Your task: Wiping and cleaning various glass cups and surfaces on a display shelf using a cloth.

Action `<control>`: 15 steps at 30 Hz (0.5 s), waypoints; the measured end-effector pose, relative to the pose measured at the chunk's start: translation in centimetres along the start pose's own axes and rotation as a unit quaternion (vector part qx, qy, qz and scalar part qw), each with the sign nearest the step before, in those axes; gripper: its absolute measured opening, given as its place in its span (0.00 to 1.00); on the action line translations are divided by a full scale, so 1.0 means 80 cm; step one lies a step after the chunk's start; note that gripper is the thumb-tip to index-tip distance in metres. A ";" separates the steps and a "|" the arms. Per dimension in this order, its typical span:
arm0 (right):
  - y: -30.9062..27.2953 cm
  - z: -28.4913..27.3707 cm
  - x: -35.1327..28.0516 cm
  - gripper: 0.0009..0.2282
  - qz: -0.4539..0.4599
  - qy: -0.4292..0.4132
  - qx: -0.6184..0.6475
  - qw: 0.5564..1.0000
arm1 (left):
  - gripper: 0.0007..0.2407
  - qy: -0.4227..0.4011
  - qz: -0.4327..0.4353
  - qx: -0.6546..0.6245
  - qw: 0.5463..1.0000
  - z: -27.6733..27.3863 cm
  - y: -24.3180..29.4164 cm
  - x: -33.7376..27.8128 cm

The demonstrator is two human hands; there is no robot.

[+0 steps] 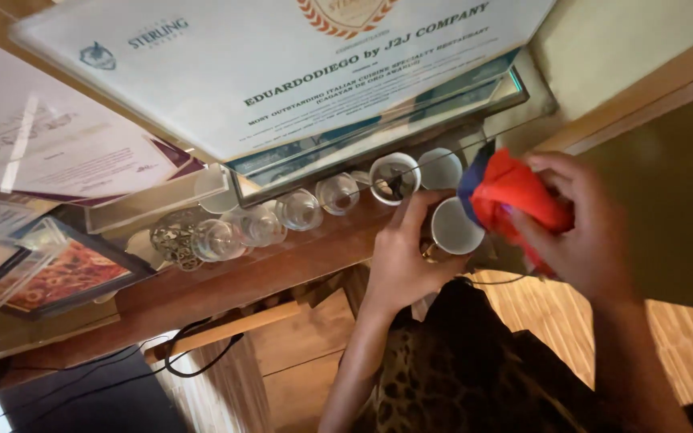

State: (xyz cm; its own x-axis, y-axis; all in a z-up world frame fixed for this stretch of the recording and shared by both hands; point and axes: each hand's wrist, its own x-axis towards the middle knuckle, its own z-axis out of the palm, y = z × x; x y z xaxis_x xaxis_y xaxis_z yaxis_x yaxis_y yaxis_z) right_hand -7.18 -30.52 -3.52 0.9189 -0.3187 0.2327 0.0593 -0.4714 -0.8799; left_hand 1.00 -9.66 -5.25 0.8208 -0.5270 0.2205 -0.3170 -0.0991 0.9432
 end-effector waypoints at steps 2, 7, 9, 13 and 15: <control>-0.024 -0.005 0.013 0.21 -0.057 -0.019 -0.185 0.981 | 0.26 -0.003 -0.012 0.037 0.999 0.001 -0.006 0.002; -0.056 0.009 0.033 0.18 -0.191 -0.137 -0.392 0.889 | 0.29 0.002 0.018 0.122 0.992 0.007 -0.010 0.014; -0.051 0.023 0.035 0.20 -0.257 -0.258 -0.457 0.812 | 0.28 -0.006 0.021 0.079 0.997 0.004 -0.007 0.015; -0.051 0.037 0.034 0.17 -0.239 -0.302 -0.448 0.807 | 0.28 -0.040 -0.003 0.067 0.997 -0.006 -0.020 0.019; -0.065 0.035 0.038 0.18 -0.128 -0.235 -0.263 0.927 | 0.29 -0.006 0.045 0.063 0.997 -0.014 -0.024 0.023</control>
State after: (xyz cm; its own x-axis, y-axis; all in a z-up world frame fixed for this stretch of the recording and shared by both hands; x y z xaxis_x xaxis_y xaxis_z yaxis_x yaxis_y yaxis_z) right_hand -3.59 -26.74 0.58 0.9768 0.1939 0.0908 0.2138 -0.8574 -0.4681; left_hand 3.63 -9.50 -6.40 0.7806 -0.5489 0.2990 -0.4468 -0.1554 0.8811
